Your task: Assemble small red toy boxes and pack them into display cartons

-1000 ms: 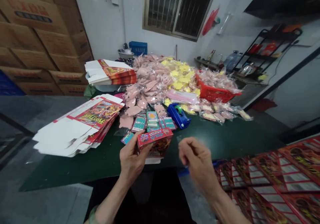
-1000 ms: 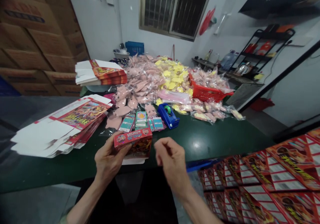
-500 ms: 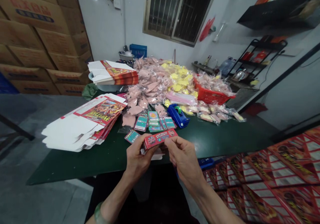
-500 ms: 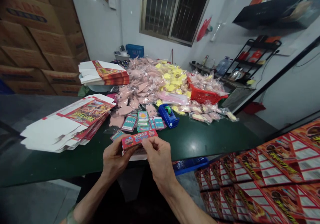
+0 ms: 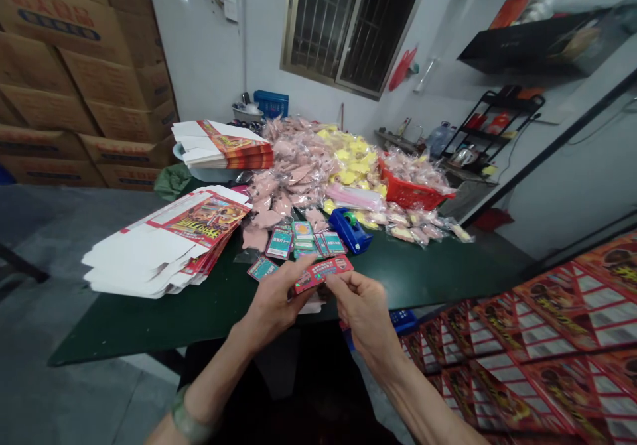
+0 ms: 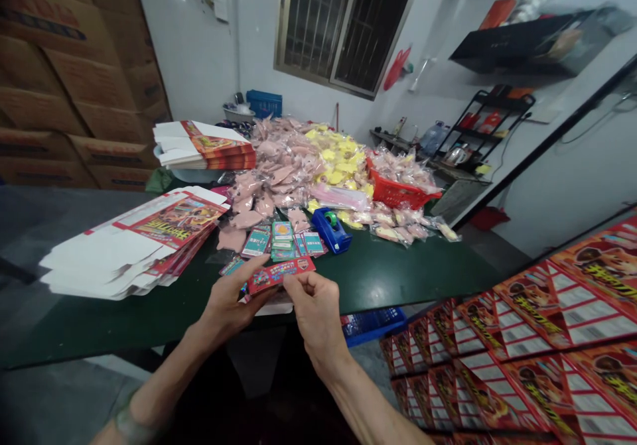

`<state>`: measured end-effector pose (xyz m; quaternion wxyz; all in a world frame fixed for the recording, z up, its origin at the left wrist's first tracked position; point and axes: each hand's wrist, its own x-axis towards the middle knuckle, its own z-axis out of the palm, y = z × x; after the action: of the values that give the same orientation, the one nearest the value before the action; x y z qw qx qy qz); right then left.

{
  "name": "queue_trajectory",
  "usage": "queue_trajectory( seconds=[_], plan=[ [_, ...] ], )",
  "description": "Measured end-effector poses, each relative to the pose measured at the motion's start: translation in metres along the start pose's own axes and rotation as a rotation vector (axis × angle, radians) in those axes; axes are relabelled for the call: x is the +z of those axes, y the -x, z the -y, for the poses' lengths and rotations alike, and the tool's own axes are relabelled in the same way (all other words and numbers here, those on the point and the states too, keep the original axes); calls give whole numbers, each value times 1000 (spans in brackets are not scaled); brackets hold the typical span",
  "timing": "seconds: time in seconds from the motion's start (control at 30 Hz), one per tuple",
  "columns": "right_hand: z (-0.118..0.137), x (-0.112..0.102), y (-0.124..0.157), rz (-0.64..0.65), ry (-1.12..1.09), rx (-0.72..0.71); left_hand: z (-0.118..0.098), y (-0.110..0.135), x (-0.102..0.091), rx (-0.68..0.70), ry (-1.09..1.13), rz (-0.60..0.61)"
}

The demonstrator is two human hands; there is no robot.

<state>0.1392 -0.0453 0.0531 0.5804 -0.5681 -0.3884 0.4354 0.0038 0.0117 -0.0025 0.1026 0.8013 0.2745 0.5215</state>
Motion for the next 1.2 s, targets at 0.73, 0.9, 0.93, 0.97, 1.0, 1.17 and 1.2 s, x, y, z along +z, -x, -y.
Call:
queue_trajectory(
  seconds=[0.73, 0.9, 0.93, 0.97, 1.0, 1.17, 1.2],
  plan=[
    [11, -10, -15, 243, -29, 339, 7, -22, -8, 76, 62, 195],
    [-33, 5, -17, 28, -17, 142, 8, -23, -11, 20, 144, 194],
    [-44, 8, -19, 12, -1, 129, 7, -24, -11, 7, 151, 203],
    [-54, 9, -22, 5, 18, 124, 6, -26, -10, -6, 154, 207],
    [-64, 11, -24, 4, 37, 128, 5, -28, -9, -22, 151, 200],
    [-92, 7, -27, 85, 85, 248, 7, -39, 3, -179, 74, -87],
    [-92, 3, -25, 102, 91, 269, 10, -40, 4, -240, 76, -142]
  ],
)
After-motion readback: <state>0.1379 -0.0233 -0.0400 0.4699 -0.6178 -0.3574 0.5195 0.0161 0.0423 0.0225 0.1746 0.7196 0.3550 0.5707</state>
